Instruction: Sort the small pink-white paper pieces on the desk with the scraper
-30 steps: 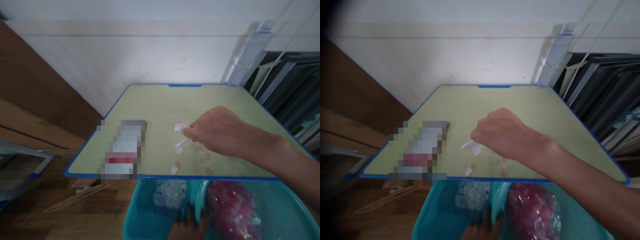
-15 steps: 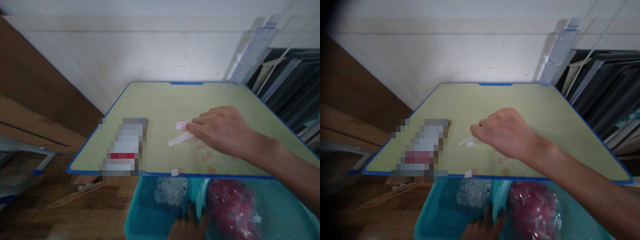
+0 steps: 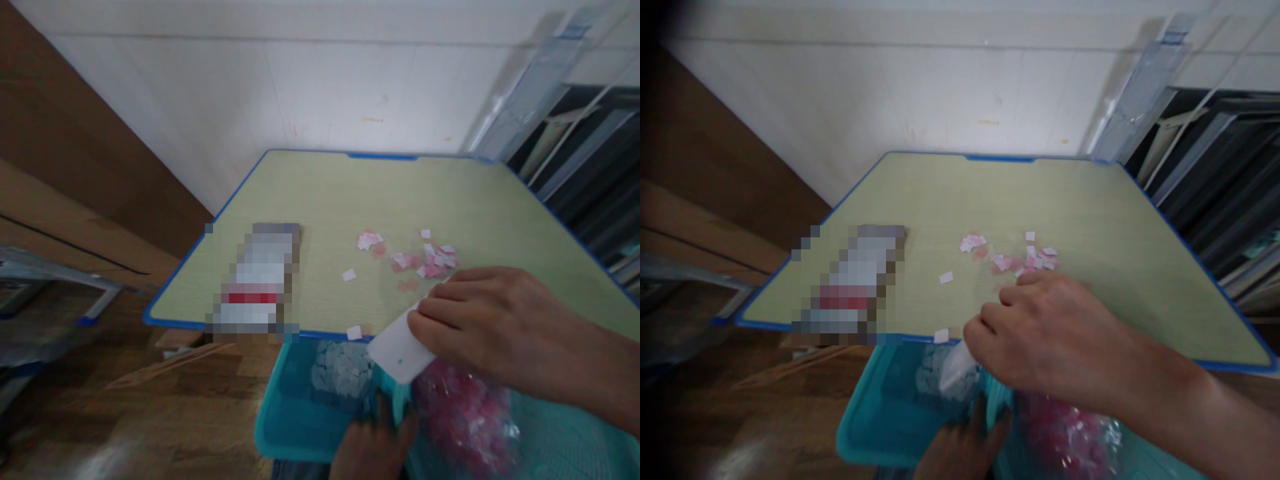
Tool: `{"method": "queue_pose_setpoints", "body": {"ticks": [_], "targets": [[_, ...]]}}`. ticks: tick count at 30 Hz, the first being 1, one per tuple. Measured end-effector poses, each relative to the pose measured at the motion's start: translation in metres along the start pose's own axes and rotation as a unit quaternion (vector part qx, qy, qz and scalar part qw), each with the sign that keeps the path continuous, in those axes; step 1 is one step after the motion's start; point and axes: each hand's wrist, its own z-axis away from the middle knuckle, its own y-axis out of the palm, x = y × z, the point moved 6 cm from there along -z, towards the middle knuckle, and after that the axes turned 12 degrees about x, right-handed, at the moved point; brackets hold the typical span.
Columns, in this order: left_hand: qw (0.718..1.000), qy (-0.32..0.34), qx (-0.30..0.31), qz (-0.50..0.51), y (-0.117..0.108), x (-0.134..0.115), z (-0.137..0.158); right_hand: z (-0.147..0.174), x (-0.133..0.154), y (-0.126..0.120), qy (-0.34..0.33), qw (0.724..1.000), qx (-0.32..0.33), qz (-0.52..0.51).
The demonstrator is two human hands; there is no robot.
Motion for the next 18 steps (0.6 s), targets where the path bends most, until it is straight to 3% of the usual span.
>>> {"method": "queue_pose_setpoints", "body": {"ticks": [4,10,15,18], "targets": [[0.999,0.012,0.033,0.013,0.005,0.000,-0.002,-0.003,-0.018,-0.001,0.093,0.992,0.014,0.079],[1.000,0.004,0.019,0.000,0.005,0.001,-0.004,-0.011,-0.015,0.000,0.093,0.994,0.008,0.054],[1.000,0.004,0.021,-0.005,0.007,0.001,-0.003,-0.027,-0.014,0.006,0.027,0.998,0.019,0.049],[1.000,0.004,0.002,-0.004,0.008,0.001,-0.002,-0.019,-0.024,0.015,-0.025,0.999,0.018,0.038]]}}
